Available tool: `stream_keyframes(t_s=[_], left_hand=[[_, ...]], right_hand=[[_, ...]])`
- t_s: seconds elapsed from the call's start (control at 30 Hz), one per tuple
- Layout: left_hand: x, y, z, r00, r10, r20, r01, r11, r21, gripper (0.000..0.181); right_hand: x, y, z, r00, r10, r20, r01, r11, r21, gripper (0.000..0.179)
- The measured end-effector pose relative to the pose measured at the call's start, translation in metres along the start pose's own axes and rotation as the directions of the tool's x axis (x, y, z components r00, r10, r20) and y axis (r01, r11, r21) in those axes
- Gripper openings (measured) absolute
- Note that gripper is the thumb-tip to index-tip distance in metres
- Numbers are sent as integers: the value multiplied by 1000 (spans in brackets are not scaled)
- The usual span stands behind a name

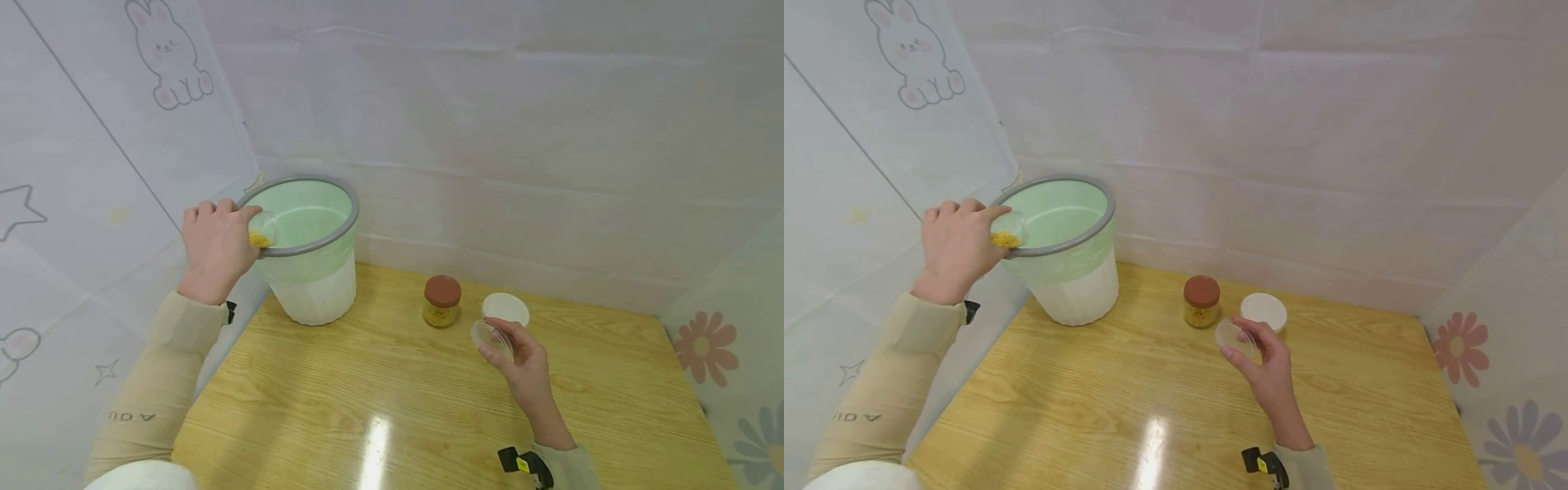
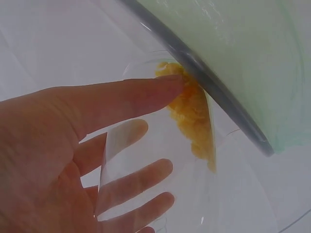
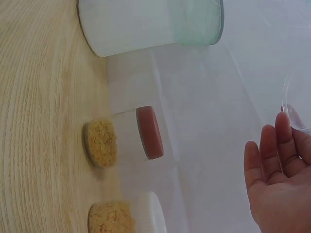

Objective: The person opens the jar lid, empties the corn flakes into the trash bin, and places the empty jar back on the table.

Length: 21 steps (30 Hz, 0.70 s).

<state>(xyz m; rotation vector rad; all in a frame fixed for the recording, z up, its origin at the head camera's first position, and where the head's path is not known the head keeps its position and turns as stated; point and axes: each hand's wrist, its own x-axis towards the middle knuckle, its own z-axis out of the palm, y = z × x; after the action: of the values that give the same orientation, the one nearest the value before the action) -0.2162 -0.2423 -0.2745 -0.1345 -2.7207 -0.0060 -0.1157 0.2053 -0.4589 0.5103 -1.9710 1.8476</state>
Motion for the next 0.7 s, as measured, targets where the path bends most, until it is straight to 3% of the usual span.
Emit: stream_keyframes(t_s=[0.23, 0.7], left_hand=[[0, -1, 4, 999, 19, -39, -19, 1000, 8, 56], [1, 0, 2, 999, 28, -37, -27, 1000, 13, 56]], right_hand=[[0, 1, 0, 1000, 12, -17, -12, 1000, 2, 42], [0, 1, 0, 999, 19, -25, -20, 1000, -11, 41]])
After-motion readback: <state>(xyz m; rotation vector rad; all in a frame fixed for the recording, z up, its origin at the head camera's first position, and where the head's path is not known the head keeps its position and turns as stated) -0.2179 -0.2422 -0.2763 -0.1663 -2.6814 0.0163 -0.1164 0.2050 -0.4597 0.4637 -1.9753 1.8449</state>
